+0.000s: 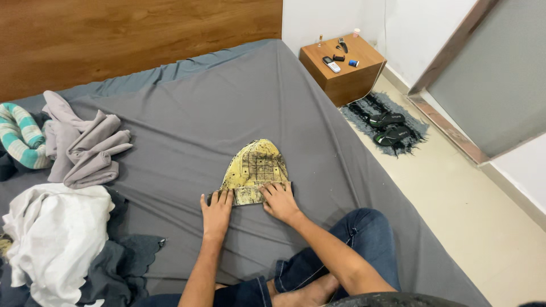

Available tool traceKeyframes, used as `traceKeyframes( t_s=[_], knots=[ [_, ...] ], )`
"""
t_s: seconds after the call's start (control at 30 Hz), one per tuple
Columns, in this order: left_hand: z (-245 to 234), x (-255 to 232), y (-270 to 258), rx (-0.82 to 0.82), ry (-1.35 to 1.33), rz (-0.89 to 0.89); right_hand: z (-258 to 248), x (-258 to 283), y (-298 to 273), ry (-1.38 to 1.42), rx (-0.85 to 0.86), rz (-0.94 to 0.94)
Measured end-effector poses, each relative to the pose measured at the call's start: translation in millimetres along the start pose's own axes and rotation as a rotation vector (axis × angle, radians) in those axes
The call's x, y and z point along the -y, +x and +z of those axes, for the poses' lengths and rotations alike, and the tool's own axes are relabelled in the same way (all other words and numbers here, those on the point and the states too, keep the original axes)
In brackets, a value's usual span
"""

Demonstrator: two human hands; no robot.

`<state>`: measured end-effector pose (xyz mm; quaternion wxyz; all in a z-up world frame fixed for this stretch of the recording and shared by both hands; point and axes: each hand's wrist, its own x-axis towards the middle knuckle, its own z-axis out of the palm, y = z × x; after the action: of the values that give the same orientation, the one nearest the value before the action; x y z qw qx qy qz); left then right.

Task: The person folds a yellow patterned cloth and a blue towel on a bed. They smooth and fold each item into a compact shape, placing the finished items on a growing pile of folded laundry.

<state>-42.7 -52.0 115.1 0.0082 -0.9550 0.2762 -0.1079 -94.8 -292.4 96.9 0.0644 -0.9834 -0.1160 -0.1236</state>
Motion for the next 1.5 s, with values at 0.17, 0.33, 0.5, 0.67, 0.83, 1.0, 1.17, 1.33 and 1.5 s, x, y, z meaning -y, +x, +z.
traceKeyframes(
  t_s=[0.17, 0.33, 0.5, 0.67, 0.83, 1.0, 1.17, 1.33, 1.5],
  knots=[
    [-2.8, 6.6, -11.5, -0.007, -0.006, 0.174, -5.8, -8.1, -2.4, -0.075, 0.089, -0.086],
    [0.6, 5.1, -29.5, 0.132, -0.382, 0.158, -17.4, -9.3, -18.2, 0.045, 0.033, -0.077],
    [12.1, 10.7, -21.1, 0.198, -0.644, -0.112, -9.3, -18.4, -0.7, 0.166, 0.041, 0.024],
    [16.6, 17.4, -8.4, 0.245, -0.752, -0.375, 6.7, -22.4, 30.2, 0.195, 0.095, 0.127],
    [10.9, 1.9, 5.2, -0.073, -0.168, -0.215, 15.4, -12.6, 39.2, 0.102, -0.076, 0.157],
    [2.5, -44.7, 8.5, -0.053, -0.203, 0.051, 16.4, -8.7, 43.5, 0.092, -0.121, 0.17],
    [2.4, -49.8, 17.3, 0.164, -0.196, -0.013, 12.9, -11.1, 43.4, 0.146, -0.09, 0.218],
    [15.2, -47.4, 21.0, 0.23, -0.075, 0.006, 10.2, 6.7, 28.9, 0.092, -0.075, -0.088],
    [24.3, -42.4, 22.4, 0.263, -0.069, 0.022, 3.9, -3.0, 12.4, 0.167, 0.077, -0.252]
  ],
)
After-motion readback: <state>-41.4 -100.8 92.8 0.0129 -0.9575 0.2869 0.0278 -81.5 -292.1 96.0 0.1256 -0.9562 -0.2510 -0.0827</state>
